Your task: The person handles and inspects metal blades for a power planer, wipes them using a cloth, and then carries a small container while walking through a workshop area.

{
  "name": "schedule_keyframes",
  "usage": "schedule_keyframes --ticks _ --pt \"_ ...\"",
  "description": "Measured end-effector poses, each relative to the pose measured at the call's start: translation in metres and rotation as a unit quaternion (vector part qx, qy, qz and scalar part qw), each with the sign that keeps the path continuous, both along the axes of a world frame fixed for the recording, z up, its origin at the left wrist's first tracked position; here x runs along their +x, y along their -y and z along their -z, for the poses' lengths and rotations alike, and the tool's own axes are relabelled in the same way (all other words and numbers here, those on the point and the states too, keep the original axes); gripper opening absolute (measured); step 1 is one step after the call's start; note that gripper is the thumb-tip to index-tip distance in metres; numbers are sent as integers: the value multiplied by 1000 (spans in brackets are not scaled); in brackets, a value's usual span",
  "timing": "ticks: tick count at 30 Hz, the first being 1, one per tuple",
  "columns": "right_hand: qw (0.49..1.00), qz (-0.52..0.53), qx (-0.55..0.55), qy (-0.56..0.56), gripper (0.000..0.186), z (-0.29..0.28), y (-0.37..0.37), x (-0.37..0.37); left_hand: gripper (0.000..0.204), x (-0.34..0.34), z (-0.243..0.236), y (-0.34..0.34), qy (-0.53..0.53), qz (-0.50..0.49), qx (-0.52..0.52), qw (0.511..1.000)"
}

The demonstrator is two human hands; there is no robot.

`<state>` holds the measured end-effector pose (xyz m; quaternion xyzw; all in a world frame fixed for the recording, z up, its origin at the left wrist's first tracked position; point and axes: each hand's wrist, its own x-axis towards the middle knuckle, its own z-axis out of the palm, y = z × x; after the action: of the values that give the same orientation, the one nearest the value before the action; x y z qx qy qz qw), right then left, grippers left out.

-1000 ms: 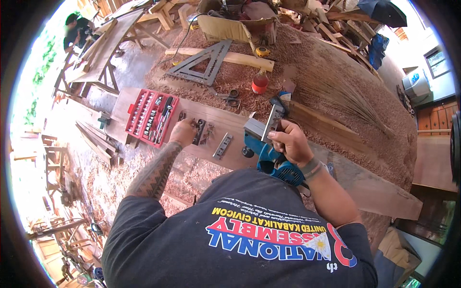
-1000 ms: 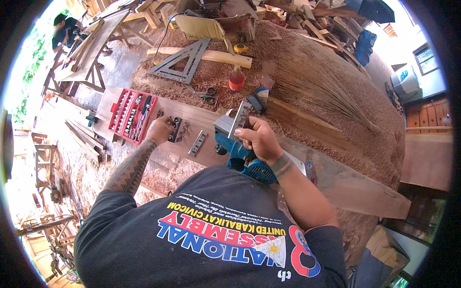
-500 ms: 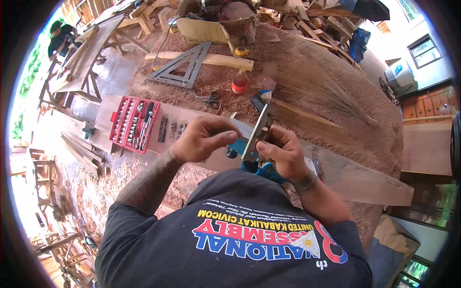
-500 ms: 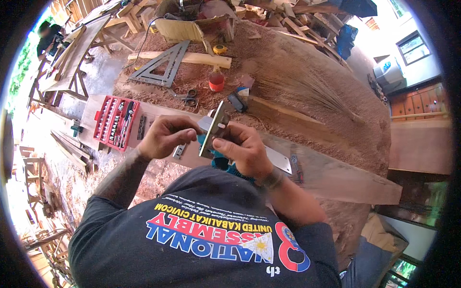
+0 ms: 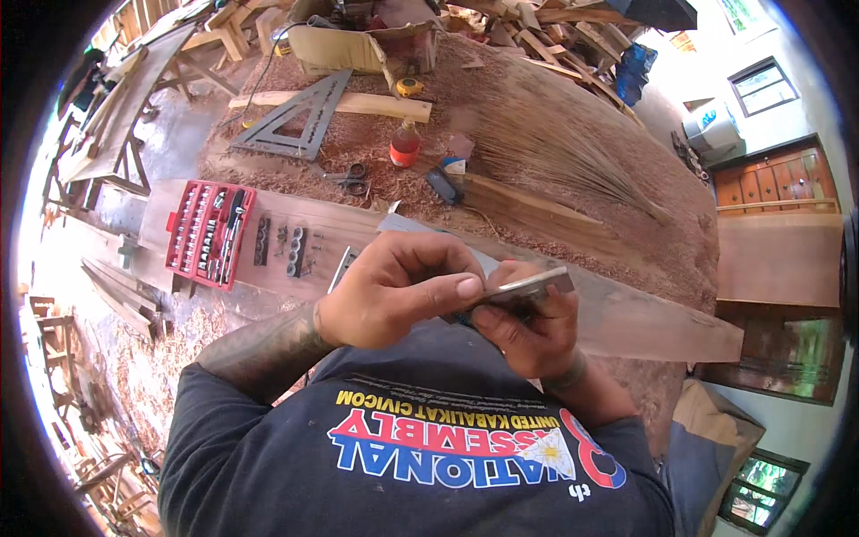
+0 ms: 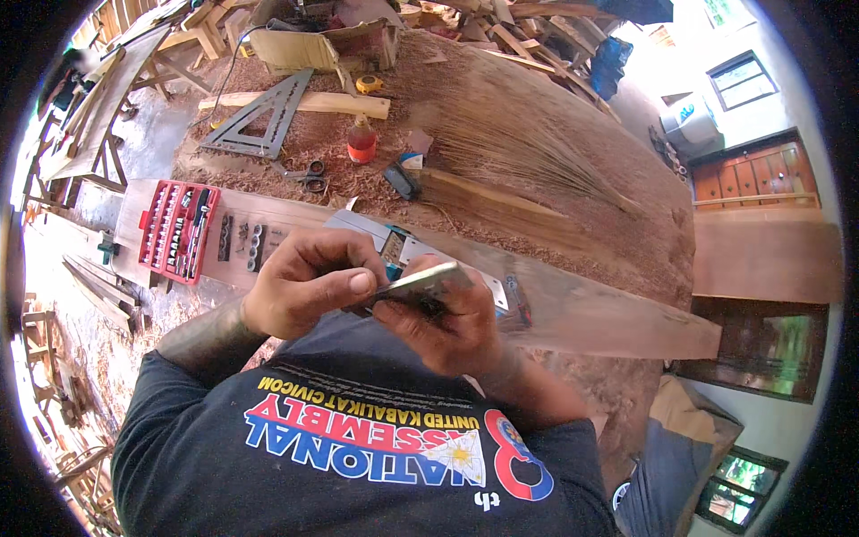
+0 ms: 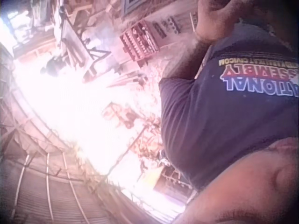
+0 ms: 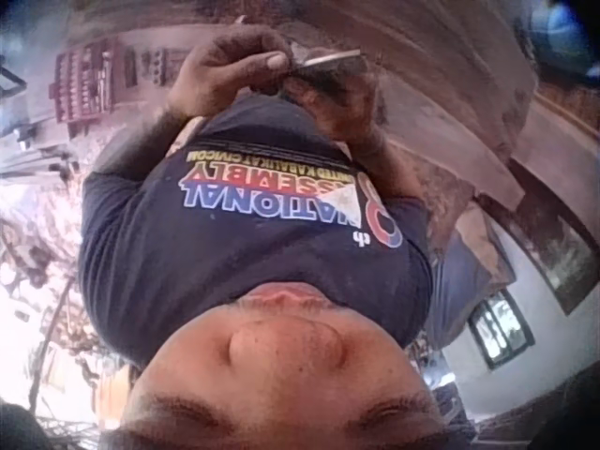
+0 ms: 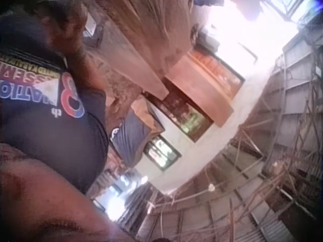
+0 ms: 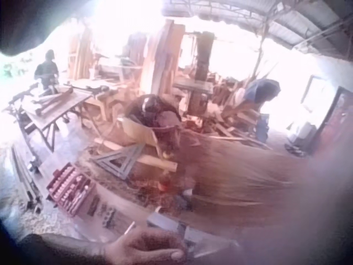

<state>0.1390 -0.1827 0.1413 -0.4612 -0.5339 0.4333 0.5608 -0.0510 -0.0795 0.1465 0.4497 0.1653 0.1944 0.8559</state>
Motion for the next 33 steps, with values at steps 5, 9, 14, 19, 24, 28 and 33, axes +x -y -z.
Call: schedule_keyframes --ticks 5,9,14,19,24,28,33 --pt "996 12 91 19 11 4 -1 2 20 11 -5 5 21 -25 51 998" --pt "982 81 11 -172 8 0 6 -12 19 18 1 9 74 -62 75 993" --pt "983 56 -44 -168 15 -6 4 0 29 12 1 -8 30 -63 -5 998" --pt "982 48 -56 -175 24 -4 8 13 38 8 10 -15 82 -55 -33 995" --pt "981 47 -65 -177 24 0 8 18 46 8 17 -14 132 -30 -69 988" --pt "975 39 -81 -204 23 0 9 17 49 5 25 -14 138 -38 -86 986" --pt "978 -16 -91 -189 25 2 10 24 48 4 26 -15 121 -60 -95 986"
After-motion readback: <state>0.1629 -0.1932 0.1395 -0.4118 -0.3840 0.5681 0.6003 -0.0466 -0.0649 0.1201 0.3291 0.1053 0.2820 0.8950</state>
